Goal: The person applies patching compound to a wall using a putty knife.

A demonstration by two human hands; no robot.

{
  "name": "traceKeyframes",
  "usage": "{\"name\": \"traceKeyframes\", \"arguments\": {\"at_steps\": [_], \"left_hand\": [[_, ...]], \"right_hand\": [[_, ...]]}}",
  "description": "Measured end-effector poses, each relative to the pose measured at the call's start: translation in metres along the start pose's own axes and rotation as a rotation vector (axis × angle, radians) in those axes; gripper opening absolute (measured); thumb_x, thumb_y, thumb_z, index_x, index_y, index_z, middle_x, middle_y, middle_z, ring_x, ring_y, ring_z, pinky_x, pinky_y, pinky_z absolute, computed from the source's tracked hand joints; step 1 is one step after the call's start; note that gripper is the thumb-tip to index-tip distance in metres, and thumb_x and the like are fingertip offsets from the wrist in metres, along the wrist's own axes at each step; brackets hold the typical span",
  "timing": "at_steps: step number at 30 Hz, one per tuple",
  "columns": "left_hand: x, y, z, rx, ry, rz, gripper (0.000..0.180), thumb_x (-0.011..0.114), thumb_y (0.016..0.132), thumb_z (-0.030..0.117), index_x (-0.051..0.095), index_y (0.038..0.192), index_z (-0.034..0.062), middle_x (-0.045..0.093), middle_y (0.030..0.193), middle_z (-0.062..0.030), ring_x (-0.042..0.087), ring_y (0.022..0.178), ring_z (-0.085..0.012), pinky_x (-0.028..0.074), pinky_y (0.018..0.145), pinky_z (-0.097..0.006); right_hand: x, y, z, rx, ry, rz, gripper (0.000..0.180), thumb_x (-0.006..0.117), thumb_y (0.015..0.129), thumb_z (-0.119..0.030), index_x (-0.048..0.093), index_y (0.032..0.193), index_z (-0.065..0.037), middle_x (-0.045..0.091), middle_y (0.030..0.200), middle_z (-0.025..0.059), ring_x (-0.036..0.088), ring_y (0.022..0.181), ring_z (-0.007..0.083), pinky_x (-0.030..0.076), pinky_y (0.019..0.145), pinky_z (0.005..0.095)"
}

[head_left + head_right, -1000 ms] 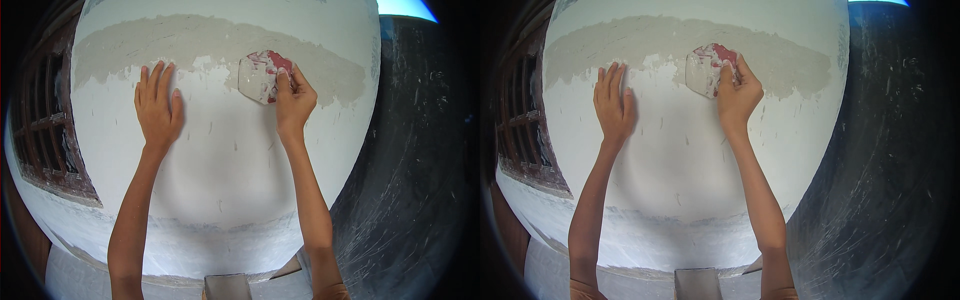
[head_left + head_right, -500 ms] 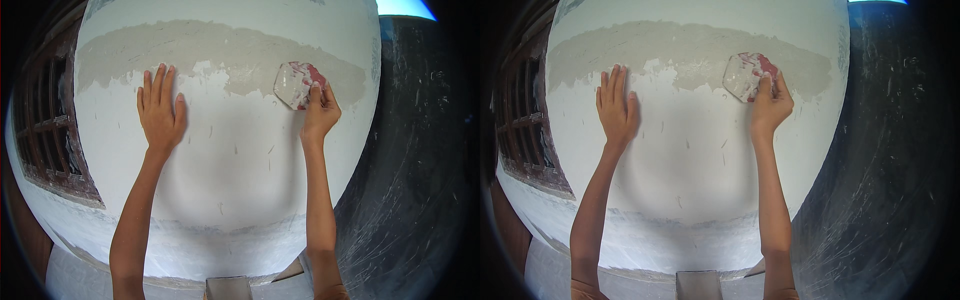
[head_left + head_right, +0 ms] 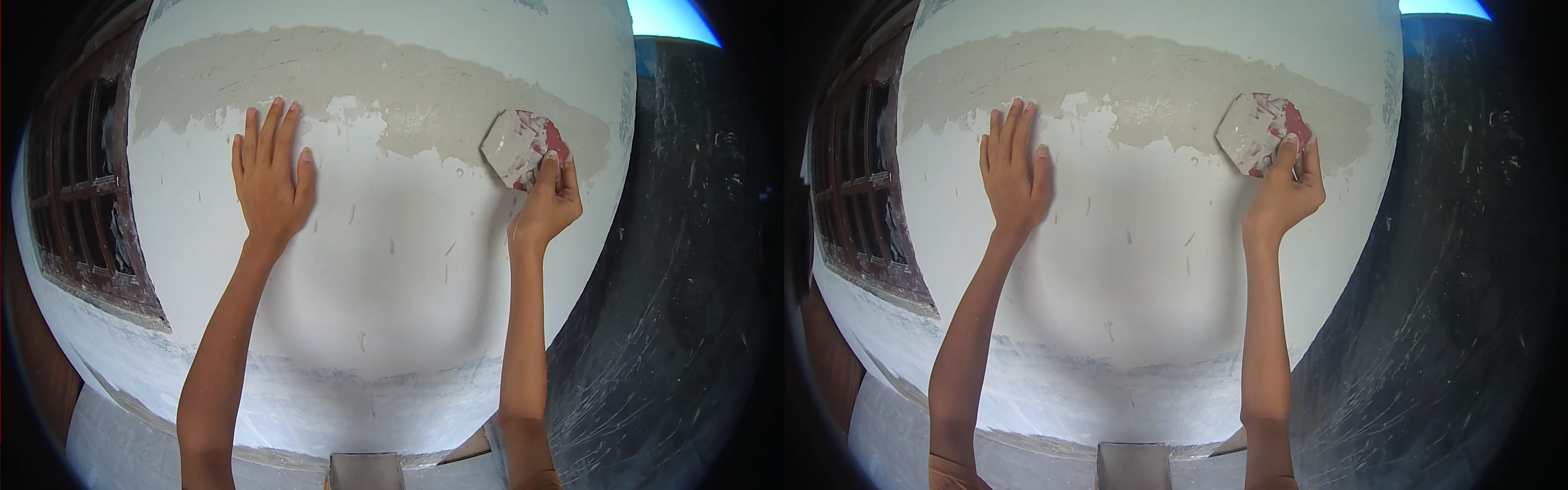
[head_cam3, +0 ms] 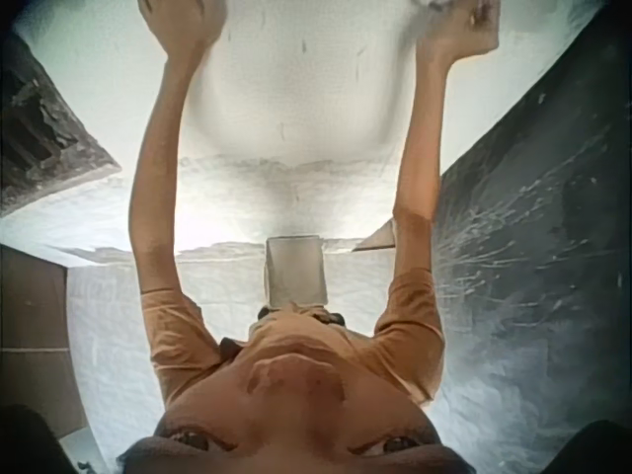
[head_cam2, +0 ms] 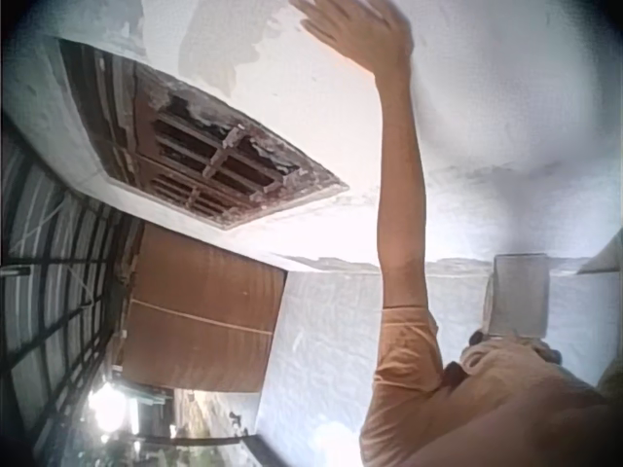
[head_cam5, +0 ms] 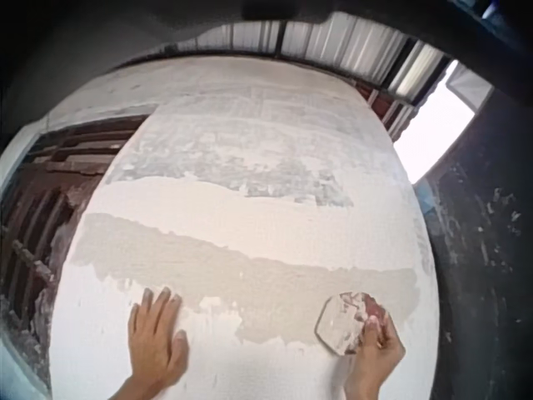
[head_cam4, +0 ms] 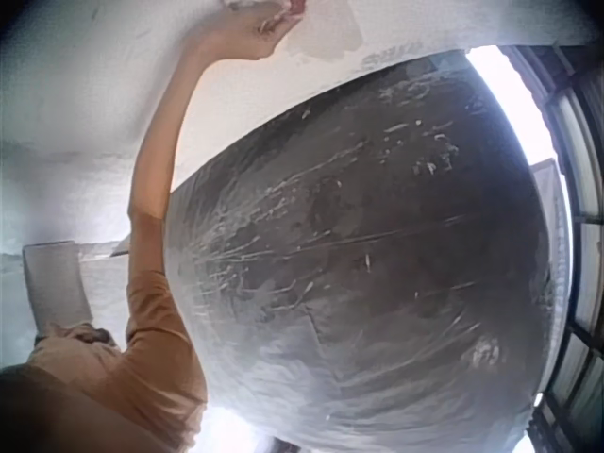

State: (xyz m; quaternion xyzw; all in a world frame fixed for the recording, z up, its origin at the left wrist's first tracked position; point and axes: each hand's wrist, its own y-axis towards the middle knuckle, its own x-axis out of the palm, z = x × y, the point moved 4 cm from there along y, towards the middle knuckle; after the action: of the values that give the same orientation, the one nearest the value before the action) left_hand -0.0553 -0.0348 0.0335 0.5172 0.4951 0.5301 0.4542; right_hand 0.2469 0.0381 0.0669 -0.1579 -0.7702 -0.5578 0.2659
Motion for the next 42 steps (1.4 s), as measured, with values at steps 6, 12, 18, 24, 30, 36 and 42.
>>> {"name": "traceKeyframes", "arguments": {"at_steps": [6, 12, 18, 24, 30, 36, 42], "left_hand": [[0.001, 0.0, -0.007, -0.003, -0.023, 0.077, 0.055, 0.047, 0.091, 0.024, 0.045, 0.145, 0.0174, 0.041, 0.152, -0.0063, 0.025, 0.147, -0.0301, 0.014, 0.119, -0.05], [0.002, -0.002, -0.002, 0.005, -0.044, 0.02, 0.054, 0.044, 0.093, 0.023, 0.042, 0.146, 0.015, 0.037, 0.154, -0.0066, 0.021, 0.148, -0.0298, 0.011, 0.119, -0.051], [-0.001, 0.0, -0.005, 0.029, -0.056, 0.055, 0.054, 0.044, 0.093, 0.023, 0.042, 0.146, 0.0155, 0.038, 0.153, -0.0064, 0.022, 0.147, -0.0301, 0.011, 0.119, -0.051], [0.001, 0.0, 0.0, 0.016, -0.036, 0.029, 0.053, 0.047, 0.092, 0.025, 0.047, 0.144, 0.0186, 0.04, 0.153, -0.0052, 0.026, 0.146, -0.03, 0.015, 0.118, -0.051], [0.002, -0.002, -0.005, 0.046, -0.071, 0.038, 0.052, 0.042, 0.095, 0.025, 0.044, 0.146, 0.0164, 0.039, 0.153, -0.0065, 0.023, 0.147, -0.0308, 0.012, 0.118, -0.052], [0.003, 0.0, 0.001, 0.044, -0.068, 0.026, 0.052, 0.042, 0.095, 0.026, 0.043, 0.146, 0.0165, 0.039, 0.153, -0.0064, 0.023, 0.147, -0.0305, 0.013, 0.118, -0.052], [0.002, -0.002, -0.007, 0.058, -0.053, 0.039, 0.052, 0.042, 0.095, 0.025, 0.043, 0.146, 0.0169, 0.039, 0.153, -0.0062, 0.024, 0.147, -0.03, 0.014, 0.118, -0.051]], "right_hand": [[0.055, -0.022, 0.014, 0.067, -0.075, -0.267, 0.038, 0.059, 0.094, -0.006, 0.056, 0.128, 0.011, 0.069, 0.107, 0.0165, 0.066, 0.095, 0.0129, 0.05, 0.081, 0.0223], [0.015, 0.001, -0.014, -0.044, -0.02, 0.015, 0.038, 0.062, 0.093, -0.01, 0.058, 0.124, 0.012, 0.07, 0.102, 0.0143, 0.067, 0.091, 0.0132, 0.051, 0.078, 0.0239], [0.064, -0.021, 0.005, 0.074, -0.171, -0.292, 0.044, 0.063, 0.091, -0.01, 0.055, 0.128, 0.011, 0.069, 0.111, 0.0188, 0.066, 0.091, 0.0149, 0.05, 0.083, 0.0247], [0.029, -0.002, -0.01, 0.034, -0.066, -0.022, 0.038, 0.062, 0.093, -0.009, 0.058, 0.125, 0.011, 0.069, 0.107, 0.0149, 0.066, 0.091, 0.0137, 0.052, 0.08, 0.0254], [0.065, -0.033, 0.008, 0.01, -0.218, -0.26, 0.038, 0.061, 0.093, -0.009, 0.059, 0.127, 0.008, 0.069, 0.107, 0.0153, 0.064, 0.094, 0.0132, 0.05, 0.085, 0.0253], [0.014, 0.001, -0.011, 0.025, -0.017, 0.131, 0.036, 0.06, 0.093, -0.01, 0.06, 0.124, 0.009, 0.07, 0.1, 0.0125, 0.065, 0.091, 0.0118, 0.051, 0.081, 0.0261], [0.061, -0.032, 0.017, 0.024, -0.205, -0.23, 0.036, 0.06, 0.093, -0.01, 0.06, 0.123, 0.01, 0.069, 0.104, 0.014, 0.066, 0.093, 0.0149, 0.05, 0.081, 0.0256]]}}
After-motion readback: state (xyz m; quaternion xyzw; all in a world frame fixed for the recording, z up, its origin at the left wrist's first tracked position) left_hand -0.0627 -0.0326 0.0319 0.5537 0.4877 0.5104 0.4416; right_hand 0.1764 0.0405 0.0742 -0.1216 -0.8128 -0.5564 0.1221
